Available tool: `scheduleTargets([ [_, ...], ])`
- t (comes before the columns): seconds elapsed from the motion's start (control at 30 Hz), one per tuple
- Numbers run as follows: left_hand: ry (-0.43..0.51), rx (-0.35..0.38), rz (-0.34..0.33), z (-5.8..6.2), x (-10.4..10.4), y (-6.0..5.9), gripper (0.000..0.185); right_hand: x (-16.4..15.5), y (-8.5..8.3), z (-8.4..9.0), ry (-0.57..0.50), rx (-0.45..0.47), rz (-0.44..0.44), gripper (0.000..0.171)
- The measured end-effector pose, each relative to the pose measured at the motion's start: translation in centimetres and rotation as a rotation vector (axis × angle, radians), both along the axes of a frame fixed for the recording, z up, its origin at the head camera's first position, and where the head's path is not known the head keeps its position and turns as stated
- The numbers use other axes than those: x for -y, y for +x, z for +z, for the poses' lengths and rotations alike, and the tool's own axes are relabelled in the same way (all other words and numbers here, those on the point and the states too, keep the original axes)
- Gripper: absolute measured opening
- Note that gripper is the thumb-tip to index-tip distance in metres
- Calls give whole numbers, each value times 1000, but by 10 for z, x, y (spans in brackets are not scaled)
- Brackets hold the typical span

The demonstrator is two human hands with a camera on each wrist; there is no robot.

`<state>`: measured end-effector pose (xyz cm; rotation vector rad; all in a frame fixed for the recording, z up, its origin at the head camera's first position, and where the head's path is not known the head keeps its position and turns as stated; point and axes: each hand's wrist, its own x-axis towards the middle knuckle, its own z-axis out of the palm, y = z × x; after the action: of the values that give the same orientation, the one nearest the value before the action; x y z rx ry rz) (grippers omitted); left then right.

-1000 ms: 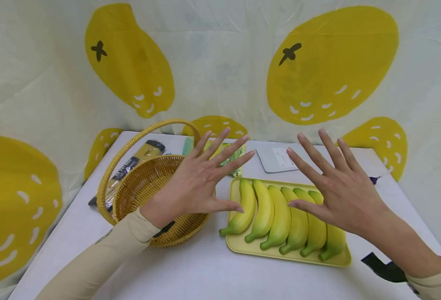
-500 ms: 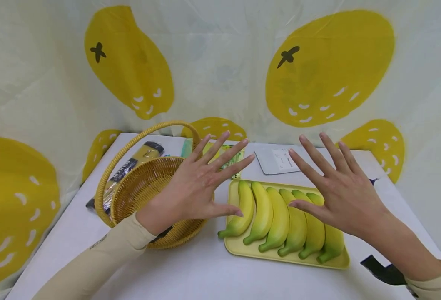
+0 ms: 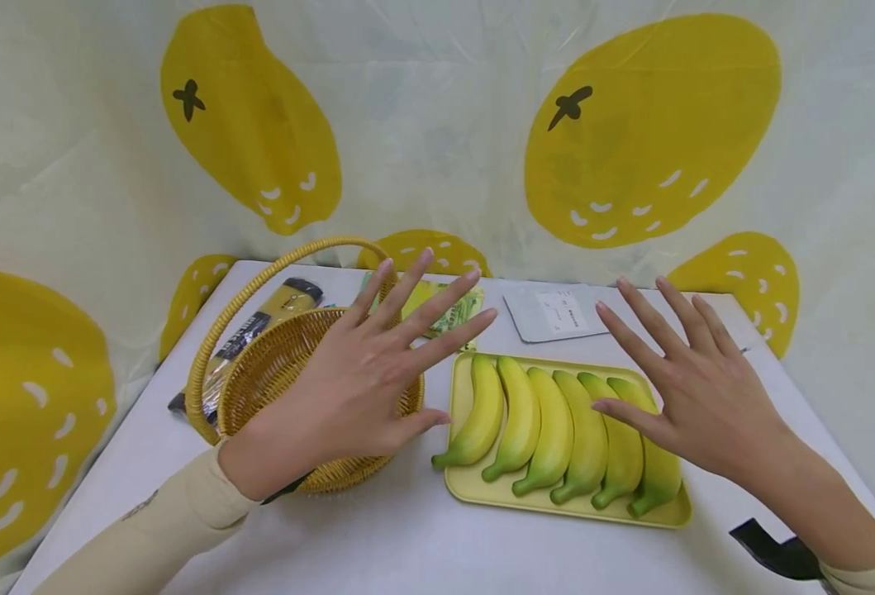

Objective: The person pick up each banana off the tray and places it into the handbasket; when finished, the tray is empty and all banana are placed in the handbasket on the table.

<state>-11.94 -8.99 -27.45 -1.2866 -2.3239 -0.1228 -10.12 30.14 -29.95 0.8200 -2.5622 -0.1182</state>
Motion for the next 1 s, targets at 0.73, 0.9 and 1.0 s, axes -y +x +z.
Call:
scheduleTargets([
  [0.73,361,-86,194,30,86,47,70,-30,9,-33,-29,42,-54,98],
  [0.9,516,34,306,27,102,53,81,-34,6,-40,-69,28,-48,96],
  [1.0,555,155,388,24,114,59,88,-37,2,-44,-93,21,-43,95],
])
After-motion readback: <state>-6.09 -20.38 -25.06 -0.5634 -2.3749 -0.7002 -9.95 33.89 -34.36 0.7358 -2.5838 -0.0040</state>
